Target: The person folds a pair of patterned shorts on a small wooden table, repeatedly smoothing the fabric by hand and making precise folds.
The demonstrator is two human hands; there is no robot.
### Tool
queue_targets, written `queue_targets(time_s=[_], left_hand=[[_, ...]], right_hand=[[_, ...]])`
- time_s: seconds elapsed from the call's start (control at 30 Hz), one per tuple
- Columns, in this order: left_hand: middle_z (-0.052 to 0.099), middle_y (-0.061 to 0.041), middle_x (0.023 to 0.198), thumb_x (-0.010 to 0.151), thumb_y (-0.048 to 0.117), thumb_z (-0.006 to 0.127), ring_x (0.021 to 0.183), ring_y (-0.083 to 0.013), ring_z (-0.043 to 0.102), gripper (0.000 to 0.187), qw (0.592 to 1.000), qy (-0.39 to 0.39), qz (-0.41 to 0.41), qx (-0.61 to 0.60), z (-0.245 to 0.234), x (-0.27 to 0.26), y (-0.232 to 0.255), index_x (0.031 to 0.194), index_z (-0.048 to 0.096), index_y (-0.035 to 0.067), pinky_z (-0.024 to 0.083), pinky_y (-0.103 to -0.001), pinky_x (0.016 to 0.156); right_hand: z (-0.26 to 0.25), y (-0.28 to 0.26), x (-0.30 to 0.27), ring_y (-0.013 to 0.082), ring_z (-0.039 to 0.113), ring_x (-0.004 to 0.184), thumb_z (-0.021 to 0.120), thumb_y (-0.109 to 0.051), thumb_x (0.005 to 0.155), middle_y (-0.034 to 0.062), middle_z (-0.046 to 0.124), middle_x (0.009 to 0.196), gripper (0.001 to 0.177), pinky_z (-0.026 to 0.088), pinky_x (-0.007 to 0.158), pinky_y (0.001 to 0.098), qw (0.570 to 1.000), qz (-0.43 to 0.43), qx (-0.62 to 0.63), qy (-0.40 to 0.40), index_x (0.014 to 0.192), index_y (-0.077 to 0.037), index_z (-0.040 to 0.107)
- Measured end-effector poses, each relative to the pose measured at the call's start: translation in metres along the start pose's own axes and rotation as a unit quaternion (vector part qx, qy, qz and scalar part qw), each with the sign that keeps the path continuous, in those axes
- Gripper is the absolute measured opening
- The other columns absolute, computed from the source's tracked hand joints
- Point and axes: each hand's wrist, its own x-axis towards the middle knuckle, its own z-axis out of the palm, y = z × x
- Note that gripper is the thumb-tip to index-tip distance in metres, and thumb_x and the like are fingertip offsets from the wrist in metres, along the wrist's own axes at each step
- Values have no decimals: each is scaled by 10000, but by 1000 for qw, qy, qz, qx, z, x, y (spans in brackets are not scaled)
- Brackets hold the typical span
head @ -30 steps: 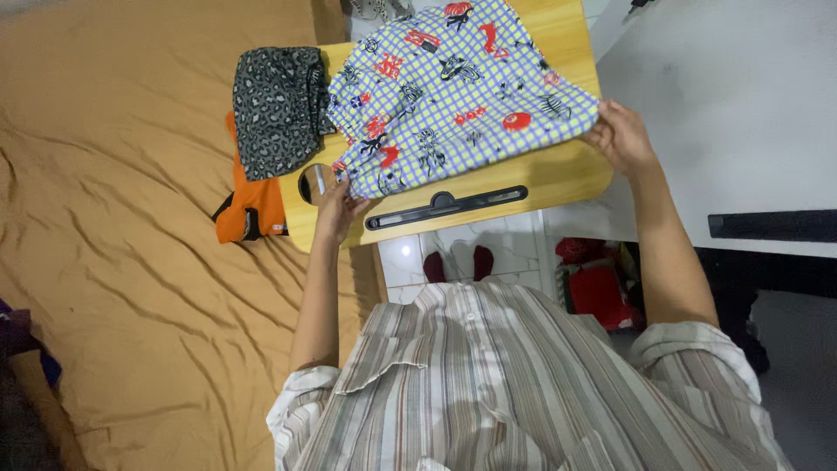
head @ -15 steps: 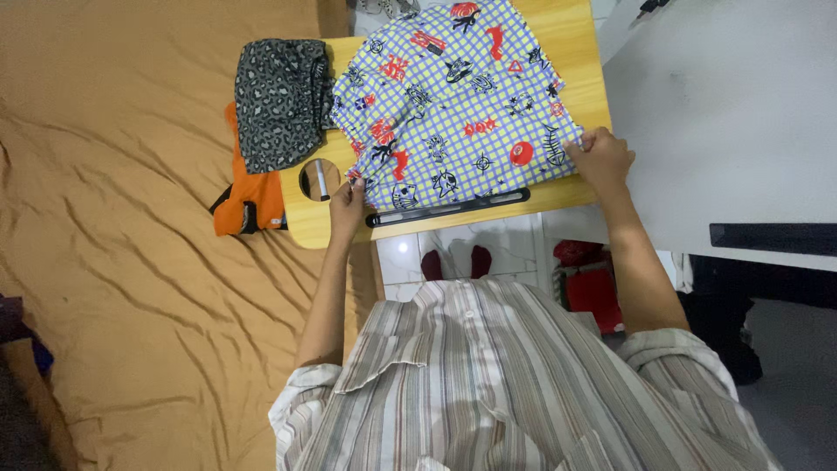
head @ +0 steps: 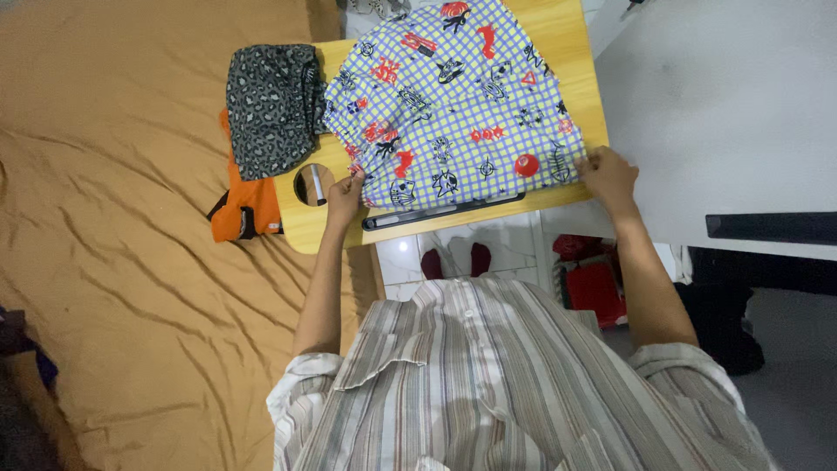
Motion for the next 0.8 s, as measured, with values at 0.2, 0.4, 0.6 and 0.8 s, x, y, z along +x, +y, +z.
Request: queue_targets(time_s=[0.2,0.4,0.6,0.8], left_hand=[[657,-161,988,1013,295,650,920,-341,615,336,914,191,119,337,36,-50,98,1139,614,-14,465,-443,797],[499,-113,1530,1054,271,536,1454,-328,410,497,805,77,296,508,69,-26,100,1518,462,110,296,-549,1193],[294,-95,1705,1093,412,468,1584,-325,196,610,776,45,300,553,54,-13,74,1629,353,142,132,-562,1257],[305,-84,1697,1078,420,473,1583,-285,214,617,795,28,299,527,53,-15,74,1626,369,156,148,-521,1270]], right_hand=[[-21,-75,-21,406,598,1268,573,-333,1037,198,664,1311,448,434,1084,552,980,-144,57,122,1368,-32,583],[62,-205,-15,389,303,1590,427,-267,1119,188,402,1646,453,235,1320,511,889,-402,218,42,1533,-90,480],[62,-180,32,352,261,1538,445,-373,1077,136,328,1655,555,184,1244,557,902,-426,-50,-59,1580,-148,375],[27,-109,61,358,279,1556,502,-347,1059,151,343,1675,620,163,1253,581,952,-300,-44,38,1621,-113,382]])
